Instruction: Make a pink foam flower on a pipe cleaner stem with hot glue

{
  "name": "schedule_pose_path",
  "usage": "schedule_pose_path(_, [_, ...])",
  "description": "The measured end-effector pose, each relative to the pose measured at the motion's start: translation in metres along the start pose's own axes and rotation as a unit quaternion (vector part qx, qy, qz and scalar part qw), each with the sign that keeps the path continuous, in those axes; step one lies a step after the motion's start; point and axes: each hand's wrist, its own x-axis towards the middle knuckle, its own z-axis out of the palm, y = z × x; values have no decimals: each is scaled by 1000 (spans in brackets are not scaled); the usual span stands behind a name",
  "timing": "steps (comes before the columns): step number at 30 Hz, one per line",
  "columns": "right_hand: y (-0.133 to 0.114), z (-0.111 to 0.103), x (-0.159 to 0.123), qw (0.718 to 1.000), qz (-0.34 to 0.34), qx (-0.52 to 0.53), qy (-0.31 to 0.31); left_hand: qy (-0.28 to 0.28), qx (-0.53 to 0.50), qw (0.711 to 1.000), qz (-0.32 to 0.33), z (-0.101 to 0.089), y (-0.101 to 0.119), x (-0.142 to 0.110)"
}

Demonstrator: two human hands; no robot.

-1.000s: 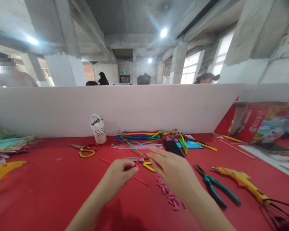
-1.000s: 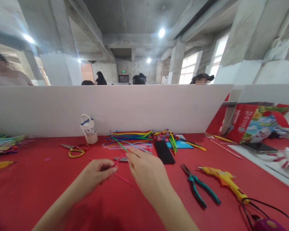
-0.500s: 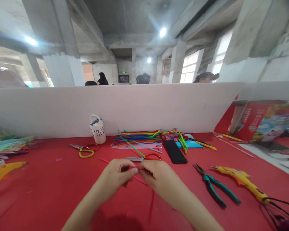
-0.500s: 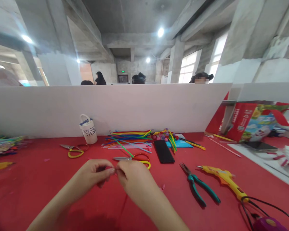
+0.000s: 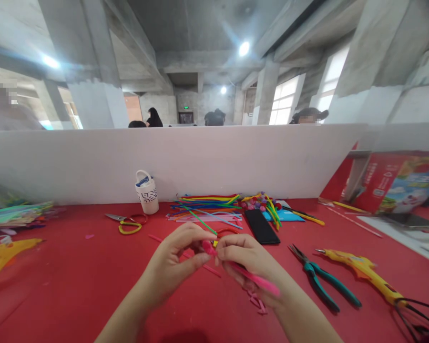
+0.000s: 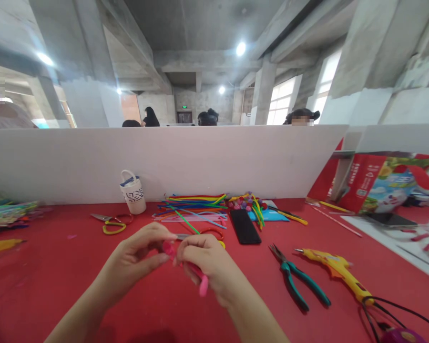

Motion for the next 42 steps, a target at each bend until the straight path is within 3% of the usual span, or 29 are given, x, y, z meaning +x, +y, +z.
schedule_pose_path(4, [-2,2,-3,1000,2,2,24,-15,152,986,61,-1,9,-3])
schedule_pose_path(9, [-2,5,-6,998,-6,-19,55,-40,266,961,62,1,12,-5])
schedule_pose_path(13, [0,6,-7,996,-17,-52,72,-19,316,948,40,4,10,-4])
schedule_pose_path(19, [0,9,-5,992,-20,-88,83,-4,326,945,-4,5,7,-2])
schedule_pose_path(25, [3,6,-3,992,-23,-106,69,1,341,939,36,6,6,-2])
schedule_pose_path(34, [-4,15,-7,992,0,-117,38,-3,438,894,95,12,7,-8])
schedule_pose_path(42, [6,12,-2,996,13,-83,15,-24,389,916,92,8,5,-10])
